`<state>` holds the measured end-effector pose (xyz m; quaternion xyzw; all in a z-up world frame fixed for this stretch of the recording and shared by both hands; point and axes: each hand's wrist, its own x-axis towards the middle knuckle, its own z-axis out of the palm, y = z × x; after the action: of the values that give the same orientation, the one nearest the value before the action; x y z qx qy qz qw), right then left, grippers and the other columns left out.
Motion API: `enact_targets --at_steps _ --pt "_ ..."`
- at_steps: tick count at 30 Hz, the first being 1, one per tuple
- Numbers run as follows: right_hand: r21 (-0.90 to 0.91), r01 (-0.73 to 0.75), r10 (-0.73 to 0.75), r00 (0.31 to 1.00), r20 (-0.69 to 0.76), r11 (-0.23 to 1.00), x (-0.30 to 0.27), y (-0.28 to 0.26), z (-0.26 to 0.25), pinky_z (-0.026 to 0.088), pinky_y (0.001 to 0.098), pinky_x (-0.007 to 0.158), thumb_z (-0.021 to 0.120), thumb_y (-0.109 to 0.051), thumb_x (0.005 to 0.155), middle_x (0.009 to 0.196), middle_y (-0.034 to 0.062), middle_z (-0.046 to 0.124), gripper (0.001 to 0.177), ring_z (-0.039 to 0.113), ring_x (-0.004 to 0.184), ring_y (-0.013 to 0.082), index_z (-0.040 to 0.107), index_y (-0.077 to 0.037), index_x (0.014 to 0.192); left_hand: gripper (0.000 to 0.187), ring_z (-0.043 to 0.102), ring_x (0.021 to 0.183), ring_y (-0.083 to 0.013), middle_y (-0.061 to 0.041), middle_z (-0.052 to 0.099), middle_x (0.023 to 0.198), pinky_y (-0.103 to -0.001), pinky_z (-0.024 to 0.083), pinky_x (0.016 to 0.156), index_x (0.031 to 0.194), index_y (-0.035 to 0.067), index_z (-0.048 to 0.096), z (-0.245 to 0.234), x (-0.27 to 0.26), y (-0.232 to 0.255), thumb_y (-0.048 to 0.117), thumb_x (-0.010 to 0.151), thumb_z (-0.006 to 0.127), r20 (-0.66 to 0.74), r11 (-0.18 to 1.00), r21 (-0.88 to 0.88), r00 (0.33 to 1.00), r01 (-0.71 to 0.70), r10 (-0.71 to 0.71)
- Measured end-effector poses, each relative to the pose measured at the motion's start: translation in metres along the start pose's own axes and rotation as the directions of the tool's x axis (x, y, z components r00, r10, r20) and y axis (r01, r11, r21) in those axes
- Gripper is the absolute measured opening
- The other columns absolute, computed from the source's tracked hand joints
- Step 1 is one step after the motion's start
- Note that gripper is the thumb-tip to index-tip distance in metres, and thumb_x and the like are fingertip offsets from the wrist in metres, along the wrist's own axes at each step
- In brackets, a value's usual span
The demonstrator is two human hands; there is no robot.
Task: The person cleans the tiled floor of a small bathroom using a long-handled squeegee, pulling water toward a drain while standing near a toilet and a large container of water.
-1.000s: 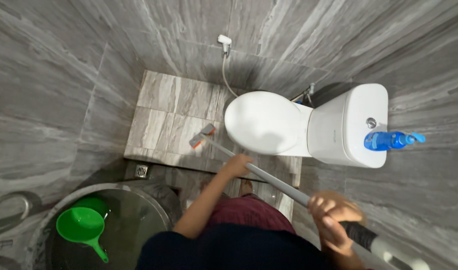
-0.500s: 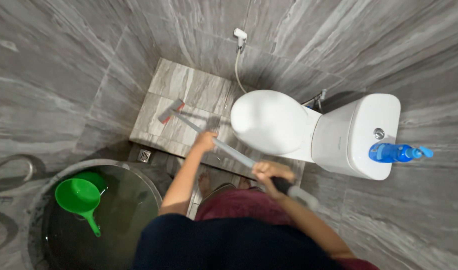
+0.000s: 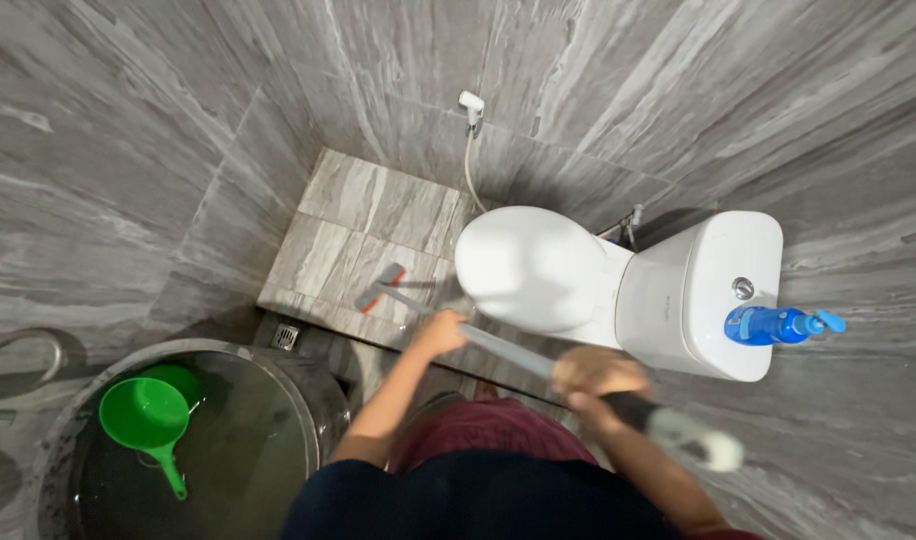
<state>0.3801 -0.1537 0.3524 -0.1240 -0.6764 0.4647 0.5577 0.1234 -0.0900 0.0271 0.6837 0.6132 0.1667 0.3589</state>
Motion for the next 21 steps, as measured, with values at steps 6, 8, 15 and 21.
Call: enact_targets --at_steps 6,8,15,21 --pt "0.091 0.013 -0.011 1.0 -0.012 0.996 -0.014 0.079 0.035 0.054 0.0402 0.059 0.059 0.01 0.084 0.066 0.0106 0.058 0.017 0.061 0.06 0.0225 0.056 0.0 0.07 0.028 0.068 0.097 -0.0436 -0.024 0.072 0.105 -0.05 0.055 0.084 0.093 0.01 0.079 -0.03 0.006 -0.07 0.018 0.067 0.075 -0.411 0.997 0.023 0.908 -0.08 0.082" --pt "0.191 -0.032 0.044 0.997 -0.059 0.981 -0.022 0.077 0.035 0.052 0.0419 0.062 0.058 0.01 0.084 0.067 0.0114 0.057 0.015 0.056 0.061 0.0211 0.058 0.002 0.07 0.024 0.069 0.103 -0.0385 -0.019 0.075 0.101 -0.046 0.055 0.093 0.094 0.01 0.079 -0.031 0.012 -0.073 0.023 0.073 0.076 -0.211 0.996 0.079 0.977 0.052 -0.035" --pt "0.055 -0.07 0.078 0.983 -0.165 0.996 0.001 -0.037 -0.011 0.048 0.0338 0.051 0.067 -0.004 0.087 0.059 0.0043 0.052 0.028 0.052 0.05 0.0168 0.051 -0.007 0.065 0.026 0.071 0.094 -0.0403 -0.02 0.074 0.095 -0.049 0.056 0.083 0.094 0.009 0.076 0.036 0.013 0.033 0.028 0.076 0.071 0.091 0.994 -0.033 0.99 -0.1 0.103" --pt "-0.005 -0.128 0.127 0.986 -0.105 0.992 0.031 -0.059 0.015 0.049 0.034 0.052 0.068 -0.009 0.09 0.059 0.0031 0.051 0.026 0.052 0.05 0.0167 0.05 -0.01 0.071 0.026 0.071 0.096 -0.0397 -0.019 0.074 0.098 -0.05 0.056 0.084 0.095 0.011 0.078 0.021 0.008 0.027 0.029 0.077 0.07 0.205 0.994 -0.008 0.973 -0.112 0.111"
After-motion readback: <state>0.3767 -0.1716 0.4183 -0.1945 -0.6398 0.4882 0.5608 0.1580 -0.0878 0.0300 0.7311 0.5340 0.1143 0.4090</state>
